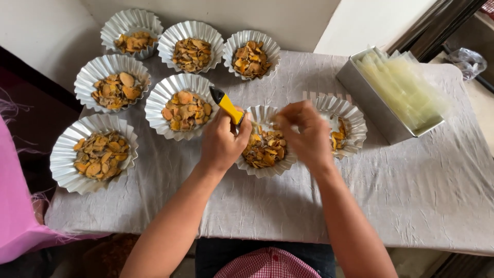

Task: Transferring dried tea leaves from metal molds into small plastic bags and cleaning the molds with a brush.

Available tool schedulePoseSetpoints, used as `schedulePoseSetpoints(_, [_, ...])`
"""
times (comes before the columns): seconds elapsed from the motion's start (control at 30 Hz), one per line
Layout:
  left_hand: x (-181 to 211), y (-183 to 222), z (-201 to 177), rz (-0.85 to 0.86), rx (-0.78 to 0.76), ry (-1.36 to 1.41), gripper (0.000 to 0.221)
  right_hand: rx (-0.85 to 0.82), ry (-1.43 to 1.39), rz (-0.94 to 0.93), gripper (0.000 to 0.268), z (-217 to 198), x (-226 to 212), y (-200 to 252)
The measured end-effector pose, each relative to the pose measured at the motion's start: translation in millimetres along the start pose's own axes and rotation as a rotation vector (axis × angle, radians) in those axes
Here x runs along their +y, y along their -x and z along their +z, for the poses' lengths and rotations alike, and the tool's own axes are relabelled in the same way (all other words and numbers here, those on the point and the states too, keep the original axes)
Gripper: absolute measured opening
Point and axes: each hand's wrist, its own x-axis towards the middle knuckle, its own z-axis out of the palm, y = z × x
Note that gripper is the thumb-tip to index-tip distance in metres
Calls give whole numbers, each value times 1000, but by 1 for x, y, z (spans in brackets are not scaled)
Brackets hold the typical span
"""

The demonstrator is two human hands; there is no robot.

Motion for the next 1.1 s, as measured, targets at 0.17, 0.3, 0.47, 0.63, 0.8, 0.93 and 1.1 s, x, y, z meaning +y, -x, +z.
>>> schedulePoseSetpoints(0.17, [-1,-2,-9,-15,69,-3,17,60,289,-78,22,-72,-21,5])
schedulePoseSetpoints(0.3, [3,-2,-6,34,34,34,18,-57,665,277,19,-92,19,2])
schedulePoseSetpoints(0.47, [0,-6,-6,23,115,66,17,-102,852,152,13,-78,56,-3])
schedulePoseSetpoints(0.63, [-3,-4,-4,27,157,70,17,-194,697,-189,24,-15,17,-3])
schedulePoseSetpoints(0.8, [1,-7,-8,47,189,57,18,-450,706,-158,29,49,34,-5])
schedulePoseSetpoints(0.93, [4,-9,-9,49,188,72,17,-530,720,-41,29,46,18,-3])
schedulePoseSetpoints(1.1, [11,-4,-10,0,166,145,19,-333,422,1,21,29,30,-6])
